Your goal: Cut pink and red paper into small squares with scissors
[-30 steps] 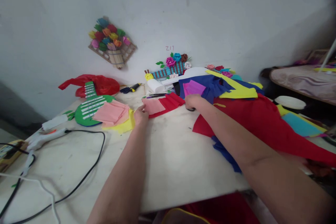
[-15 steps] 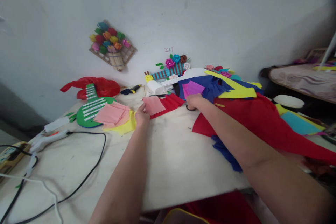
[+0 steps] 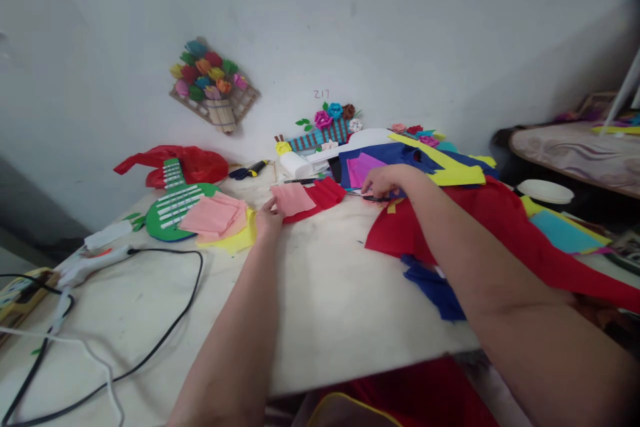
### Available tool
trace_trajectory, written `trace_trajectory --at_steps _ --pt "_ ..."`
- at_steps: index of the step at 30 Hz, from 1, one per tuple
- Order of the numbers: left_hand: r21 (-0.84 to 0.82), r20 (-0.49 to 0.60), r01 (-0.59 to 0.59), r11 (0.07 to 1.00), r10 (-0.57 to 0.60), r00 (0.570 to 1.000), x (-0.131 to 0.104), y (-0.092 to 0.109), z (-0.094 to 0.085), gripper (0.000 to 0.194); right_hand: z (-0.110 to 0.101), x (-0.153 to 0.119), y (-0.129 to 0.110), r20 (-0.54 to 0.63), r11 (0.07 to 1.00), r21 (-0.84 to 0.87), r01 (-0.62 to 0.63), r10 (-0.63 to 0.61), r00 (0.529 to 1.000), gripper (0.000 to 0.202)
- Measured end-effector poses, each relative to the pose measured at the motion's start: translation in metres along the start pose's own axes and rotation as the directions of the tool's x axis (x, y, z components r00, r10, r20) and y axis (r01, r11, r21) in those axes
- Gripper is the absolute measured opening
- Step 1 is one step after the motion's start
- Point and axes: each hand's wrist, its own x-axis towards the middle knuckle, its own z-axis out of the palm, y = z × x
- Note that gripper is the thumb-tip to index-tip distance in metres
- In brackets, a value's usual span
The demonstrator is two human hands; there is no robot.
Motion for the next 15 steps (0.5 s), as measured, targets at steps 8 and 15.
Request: trace_trajectory --at_steps 8,15 --pt "-0.05 0.021 0.007 0.999 -0.005 1.0 0.001 -0.002 -0.002 0.066 -0.015 -0.004 0.037 0.238 0.977 0.197 0.083 -0.13 0.963 0.03" --pt "-0.207 0.058 0.053 0.977 -0.042 0.997 0.006 -0.007 -0.003 0.061 0.007 -0.005 0.016 0.206 0.843 0.507 0.178 -0.319 0.925 0.028"
